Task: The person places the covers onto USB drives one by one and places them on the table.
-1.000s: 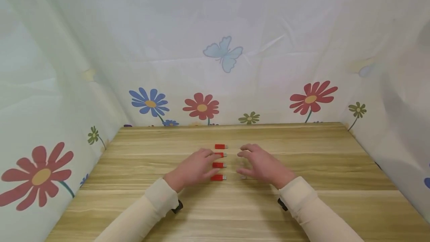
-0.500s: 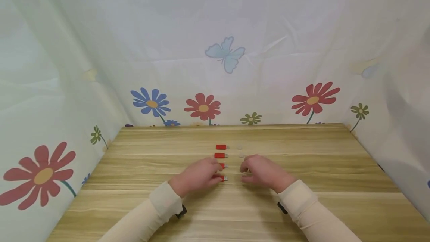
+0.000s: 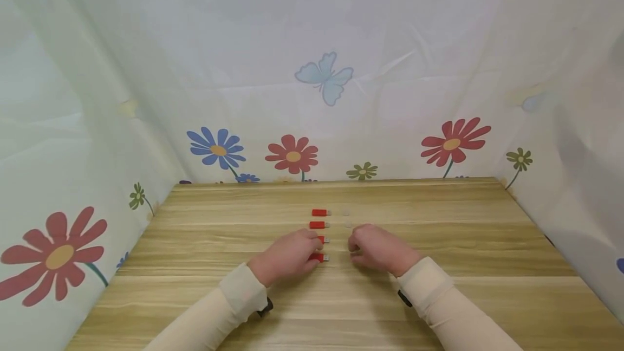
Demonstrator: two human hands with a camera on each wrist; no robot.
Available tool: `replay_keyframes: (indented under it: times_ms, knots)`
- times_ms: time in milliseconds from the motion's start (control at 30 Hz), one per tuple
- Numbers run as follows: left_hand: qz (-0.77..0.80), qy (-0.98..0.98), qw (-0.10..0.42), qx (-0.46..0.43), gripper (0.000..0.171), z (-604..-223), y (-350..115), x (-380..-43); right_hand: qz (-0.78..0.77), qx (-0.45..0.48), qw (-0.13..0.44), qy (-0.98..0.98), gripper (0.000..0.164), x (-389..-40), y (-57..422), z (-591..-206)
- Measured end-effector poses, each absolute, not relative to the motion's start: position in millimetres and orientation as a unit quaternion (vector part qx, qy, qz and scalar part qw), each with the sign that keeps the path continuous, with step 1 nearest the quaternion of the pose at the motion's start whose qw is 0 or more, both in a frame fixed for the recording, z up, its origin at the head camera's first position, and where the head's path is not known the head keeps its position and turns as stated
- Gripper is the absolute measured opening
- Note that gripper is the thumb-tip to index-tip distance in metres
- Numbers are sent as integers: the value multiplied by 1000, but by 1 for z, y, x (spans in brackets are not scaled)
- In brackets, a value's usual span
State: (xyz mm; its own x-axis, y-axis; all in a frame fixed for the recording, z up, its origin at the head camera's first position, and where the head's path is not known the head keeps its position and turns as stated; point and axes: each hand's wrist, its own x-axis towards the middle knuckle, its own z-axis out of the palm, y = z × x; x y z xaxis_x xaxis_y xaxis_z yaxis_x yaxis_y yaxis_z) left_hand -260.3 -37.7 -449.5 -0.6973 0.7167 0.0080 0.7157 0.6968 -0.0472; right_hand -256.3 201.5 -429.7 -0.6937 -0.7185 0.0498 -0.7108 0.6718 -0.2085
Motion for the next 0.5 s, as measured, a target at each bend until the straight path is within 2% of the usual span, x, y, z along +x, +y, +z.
replay_keyframes:
  times_ms: [200, 500]
  knots:
    - [36, -920, 20, -390, 15, -451, -35, -261, -102, -384, 20, 918, 16, -258, 200, -431]
    - [36, -923, 2, -382, 10, -450, -33, -260, -97, -387, 14, 917, 15, -259, 201, -434]
